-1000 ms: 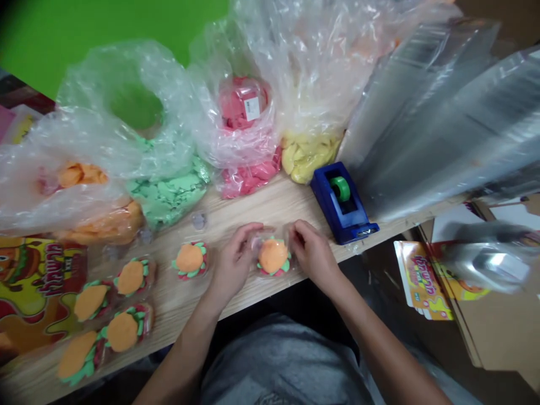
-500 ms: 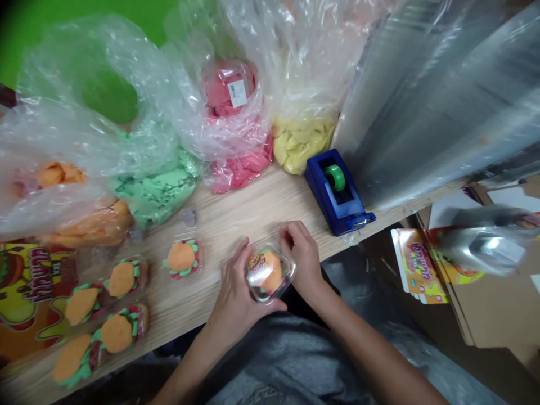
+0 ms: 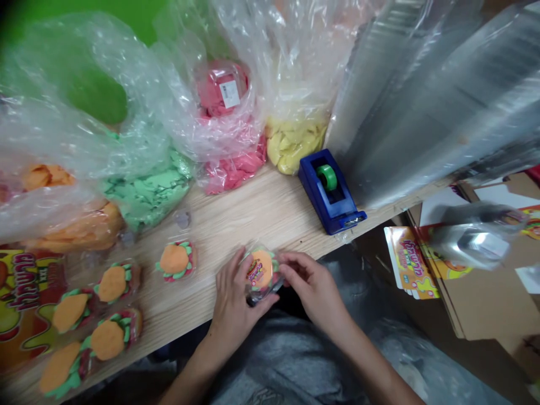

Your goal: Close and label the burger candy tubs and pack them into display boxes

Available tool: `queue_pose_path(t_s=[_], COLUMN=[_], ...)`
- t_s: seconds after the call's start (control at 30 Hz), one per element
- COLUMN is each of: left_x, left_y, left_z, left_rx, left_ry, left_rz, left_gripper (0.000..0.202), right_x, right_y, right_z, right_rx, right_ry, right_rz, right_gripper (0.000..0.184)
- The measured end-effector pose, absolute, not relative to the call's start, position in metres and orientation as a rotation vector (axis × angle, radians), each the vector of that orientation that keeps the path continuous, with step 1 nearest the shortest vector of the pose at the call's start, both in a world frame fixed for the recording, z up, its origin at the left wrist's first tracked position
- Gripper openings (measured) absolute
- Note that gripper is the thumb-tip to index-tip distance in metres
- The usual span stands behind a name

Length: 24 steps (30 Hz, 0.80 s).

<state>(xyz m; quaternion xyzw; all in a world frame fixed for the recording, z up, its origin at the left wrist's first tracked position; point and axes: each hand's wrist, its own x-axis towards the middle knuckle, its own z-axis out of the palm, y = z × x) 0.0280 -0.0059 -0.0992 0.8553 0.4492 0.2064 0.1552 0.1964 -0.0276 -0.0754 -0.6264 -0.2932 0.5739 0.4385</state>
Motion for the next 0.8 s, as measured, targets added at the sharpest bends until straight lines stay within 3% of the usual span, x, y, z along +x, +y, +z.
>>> queue_pose_path(t_s=[0.17,0.4,0.47,0.63,0.8], left_x=[0.028,0.028,0.026,0.027,0.027], left_y=[-0.01,-0.008,-0.004,0.003,0.003], left_z=[-0.1,-0.101,-0.1,-0.103,-0.099], left_rx=[2.456,2.414,2.409,2.355,2.414], left_ry=[1.27,1.197,1.184,1.176,1.247], left_rz=[0.547,0.905,0.856,0.709,0.579], left_gripper=[0.08,0.09,0.088,0.081,0.076], right_x=[0.195,0.187,0.183,0.177,0.181], right_y=[-0.029,-0.039,-0.04,-0.033,-0.027], right_z=[-0.079,-0.069,-0.071,-0.086,-0.087], right_rx=[-1.544,-1.467,-1.472,-1.528,-1.568], right_ry=[-0.658,-0.804,-0.705,-0.604,-0.634], right_rz=[1.46,1.439,1.383,1.374,1.381], right_gripper=[0.019,0.023,0.015,0.033,0.032])
